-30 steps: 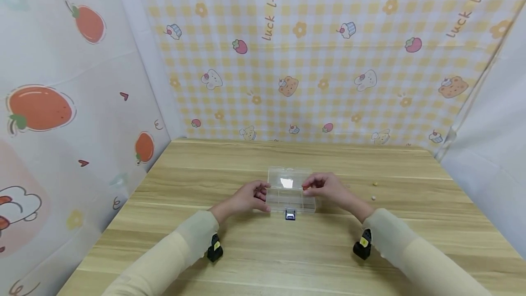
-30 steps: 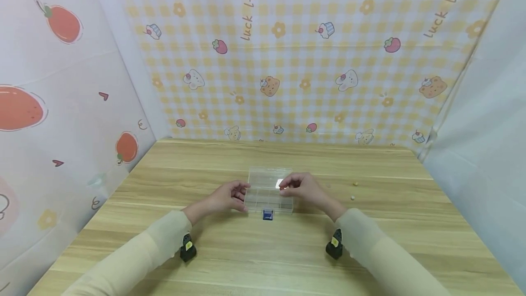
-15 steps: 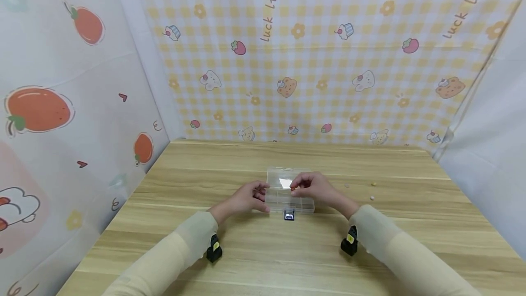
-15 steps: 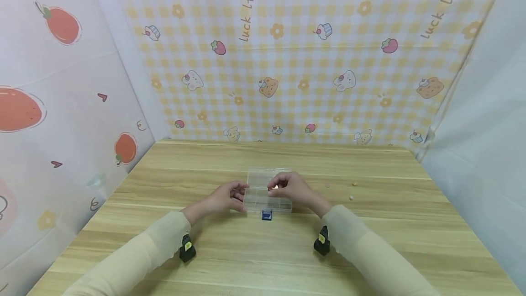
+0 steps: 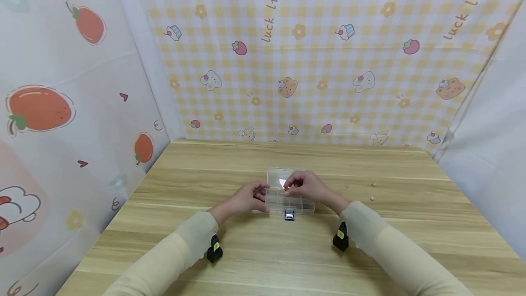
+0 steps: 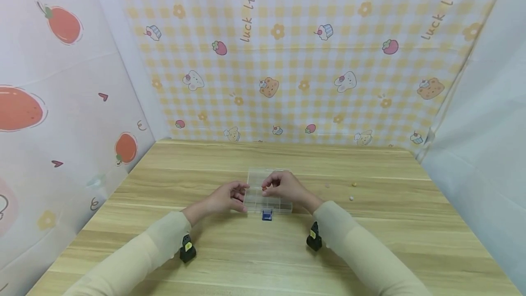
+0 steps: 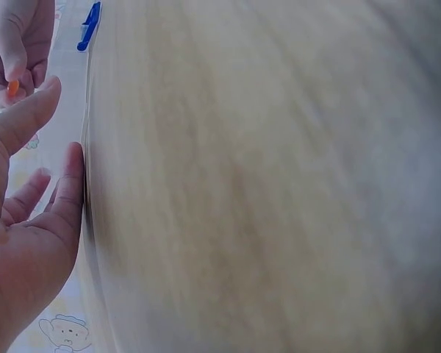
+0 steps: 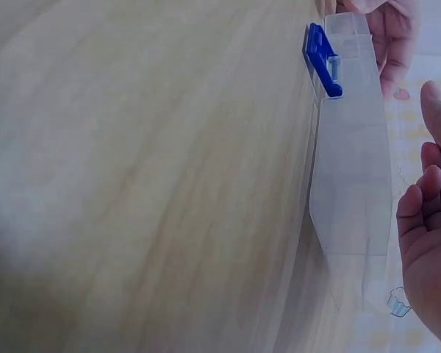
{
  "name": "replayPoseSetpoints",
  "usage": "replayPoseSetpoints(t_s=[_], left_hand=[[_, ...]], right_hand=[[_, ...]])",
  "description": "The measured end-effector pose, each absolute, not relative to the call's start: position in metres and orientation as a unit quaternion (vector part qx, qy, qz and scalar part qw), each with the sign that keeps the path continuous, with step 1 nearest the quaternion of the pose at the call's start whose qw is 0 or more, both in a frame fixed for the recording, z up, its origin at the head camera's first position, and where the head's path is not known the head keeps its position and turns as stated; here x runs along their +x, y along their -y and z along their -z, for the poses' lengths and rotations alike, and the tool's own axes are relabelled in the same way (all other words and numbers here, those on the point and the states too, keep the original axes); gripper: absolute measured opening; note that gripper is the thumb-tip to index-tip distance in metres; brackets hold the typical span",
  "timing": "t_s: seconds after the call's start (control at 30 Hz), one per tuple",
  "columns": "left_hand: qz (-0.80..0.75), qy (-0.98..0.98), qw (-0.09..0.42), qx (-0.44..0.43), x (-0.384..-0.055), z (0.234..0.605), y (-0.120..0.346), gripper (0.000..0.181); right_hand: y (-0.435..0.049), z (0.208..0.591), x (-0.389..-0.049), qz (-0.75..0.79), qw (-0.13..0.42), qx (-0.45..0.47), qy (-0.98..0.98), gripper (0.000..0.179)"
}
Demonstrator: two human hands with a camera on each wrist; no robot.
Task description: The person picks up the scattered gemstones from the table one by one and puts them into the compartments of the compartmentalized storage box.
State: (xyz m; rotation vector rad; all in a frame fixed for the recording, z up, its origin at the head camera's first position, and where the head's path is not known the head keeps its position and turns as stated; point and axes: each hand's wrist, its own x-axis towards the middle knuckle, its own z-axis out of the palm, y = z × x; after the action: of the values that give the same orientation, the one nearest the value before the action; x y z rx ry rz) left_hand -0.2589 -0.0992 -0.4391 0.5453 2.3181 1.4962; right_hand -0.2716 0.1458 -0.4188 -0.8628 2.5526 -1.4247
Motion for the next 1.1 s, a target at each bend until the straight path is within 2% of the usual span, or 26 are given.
replayPoseSetpoints(t_s=[0.2, 1.1], left_hand=[[-0.526, -0.812, 0.164, 0.193, -0.2585, 0.4387, 0.0996, 0.067], [-0.526, -0.81, 0.167, 0.2, -0.2548, 0.4342, 0.1004, 0.067]], right_hand=[[-0.1467, 0.427, -0.2816, 0.466, 0.045, -0.286, -0.836, 0.015], [-0.1374, 0.4267, -0.2841, 0.436, 0.073, -0.295, -0.847, 0.013]])
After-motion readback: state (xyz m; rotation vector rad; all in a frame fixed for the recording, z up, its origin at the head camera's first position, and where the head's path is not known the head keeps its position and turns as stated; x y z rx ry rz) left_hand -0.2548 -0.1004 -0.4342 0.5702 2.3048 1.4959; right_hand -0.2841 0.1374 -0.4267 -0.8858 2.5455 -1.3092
